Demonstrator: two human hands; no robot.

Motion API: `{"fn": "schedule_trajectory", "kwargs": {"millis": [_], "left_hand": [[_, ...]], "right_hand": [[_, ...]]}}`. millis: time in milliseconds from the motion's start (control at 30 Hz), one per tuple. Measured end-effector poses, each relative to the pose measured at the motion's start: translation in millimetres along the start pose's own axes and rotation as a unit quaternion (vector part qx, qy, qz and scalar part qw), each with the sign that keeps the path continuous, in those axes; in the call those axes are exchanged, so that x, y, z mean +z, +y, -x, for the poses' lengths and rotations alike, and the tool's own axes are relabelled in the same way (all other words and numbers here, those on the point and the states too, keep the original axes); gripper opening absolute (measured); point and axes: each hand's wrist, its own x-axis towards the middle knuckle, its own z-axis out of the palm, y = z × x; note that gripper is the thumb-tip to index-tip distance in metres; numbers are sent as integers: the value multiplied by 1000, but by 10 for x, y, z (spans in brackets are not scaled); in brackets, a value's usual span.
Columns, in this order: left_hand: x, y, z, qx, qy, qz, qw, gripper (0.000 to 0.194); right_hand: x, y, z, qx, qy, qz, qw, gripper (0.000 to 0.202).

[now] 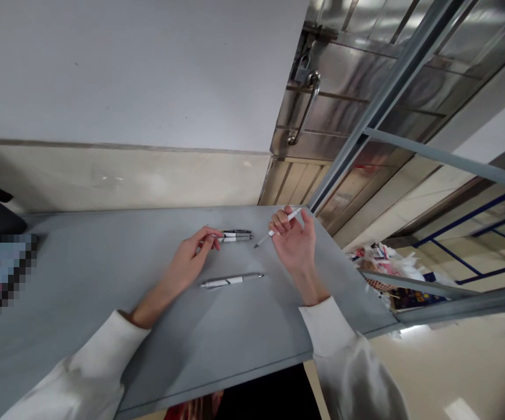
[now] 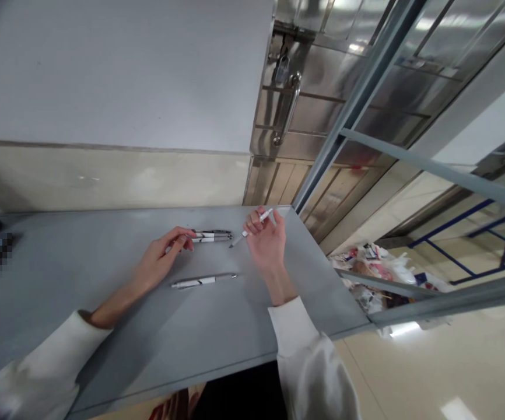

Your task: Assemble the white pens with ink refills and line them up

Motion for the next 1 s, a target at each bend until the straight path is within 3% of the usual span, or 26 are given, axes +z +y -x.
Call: {"fn": "schedule_trajectory", "kwargs": {"millis": [133,200,233,333,400,500,633,733,867,1000], "left_hand": [[-9,41,5,2,-3,6,1000,31],[-8,52,7,3,-11,13,1000,30],[-5,52,8,5,-16,18,1000,30],[12,34,10,14,-26,32,999,30],[29,16,12,22,-36,35,998,31],[46,0,12,34,-63,37,997,25],[-18,5,-16,30,-59,16,998,23],[-169,5,-52,23,-49,-10,998,24],[-402,4,-54,17,-162,-62,985,24],[-478,19,-2,11,-234,-96,967,24]], "right_hand": [[31,63,-10,-17,-22,36,999,10],[27,128,3,-36,-52,140,988,3],[24,167,19,-45,-75,215,973,8],[20,287,97,-11,-194,414,889,19],[26,356,147,8,-243,432,869,19],[34,400,178,23,-271,427,862,18],[-4,315,135,33,-250,481,839,26],[-71,219,88,22,-237,517,822,35],[-143,167,80,74,-280,521,803,26],[-147,159,112,129,-343,521,771,26]]}}
